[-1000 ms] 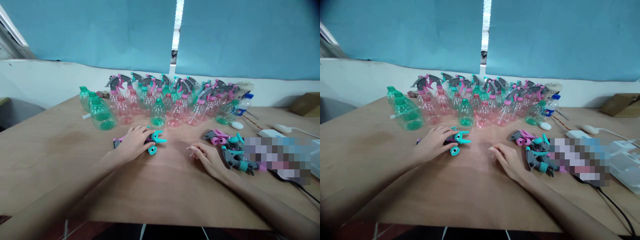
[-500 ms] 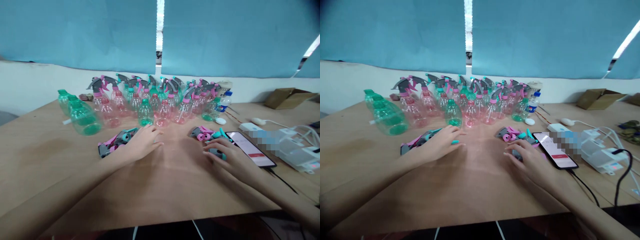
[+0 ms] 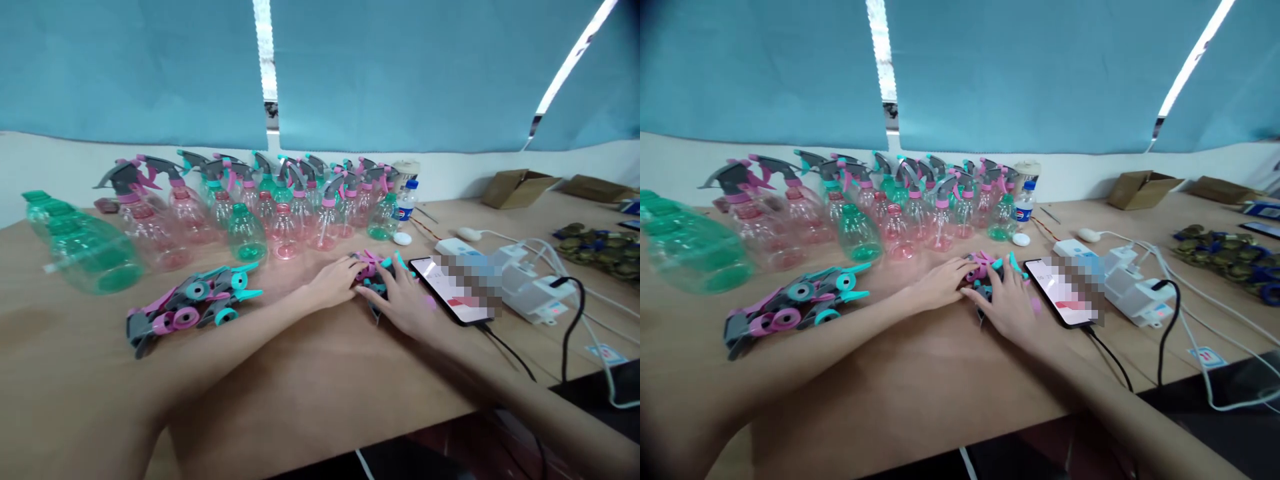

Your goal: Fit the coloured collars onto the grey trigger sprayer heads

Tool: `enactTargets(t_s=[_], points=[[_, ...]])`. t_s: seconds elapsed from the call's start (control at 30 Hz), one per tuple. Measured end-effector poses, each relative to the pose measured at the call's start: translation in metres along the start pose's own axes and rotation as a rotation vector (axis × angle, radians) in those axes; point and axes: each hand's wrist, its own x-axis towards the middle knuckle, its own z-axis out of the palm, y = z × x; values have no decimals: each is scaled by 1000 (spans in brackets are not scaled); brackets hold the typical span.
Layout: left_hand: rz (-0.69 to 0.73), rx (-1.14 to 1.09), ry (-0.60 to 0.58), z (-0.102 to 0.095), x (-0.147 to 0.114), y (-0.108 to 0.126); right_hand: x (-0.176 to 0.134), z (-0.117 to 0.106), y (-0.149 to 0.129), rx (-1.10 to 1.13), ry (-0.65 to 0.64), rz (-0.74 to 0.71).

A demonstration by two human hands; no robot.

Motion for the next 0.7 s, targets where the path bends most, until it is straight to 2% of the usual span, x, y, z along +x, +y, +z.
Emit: enactTargets(t_s=[0.13, 0.3, 0.5, 0.7], points=[[-41, 2, 41, 2, -15, -10, 2, -1, -14, 8, 30, -97], [-101, 17, 61, -11, -52, -12, 6, -3, -21, 71, 33, -172], [-125, 73, 136, -23, -93, -1, 17, -2, -22, 94, -22, -202], [-234, -82, 264, -31, -117, 15, 22, -4, -19, 68, -58, -213]])
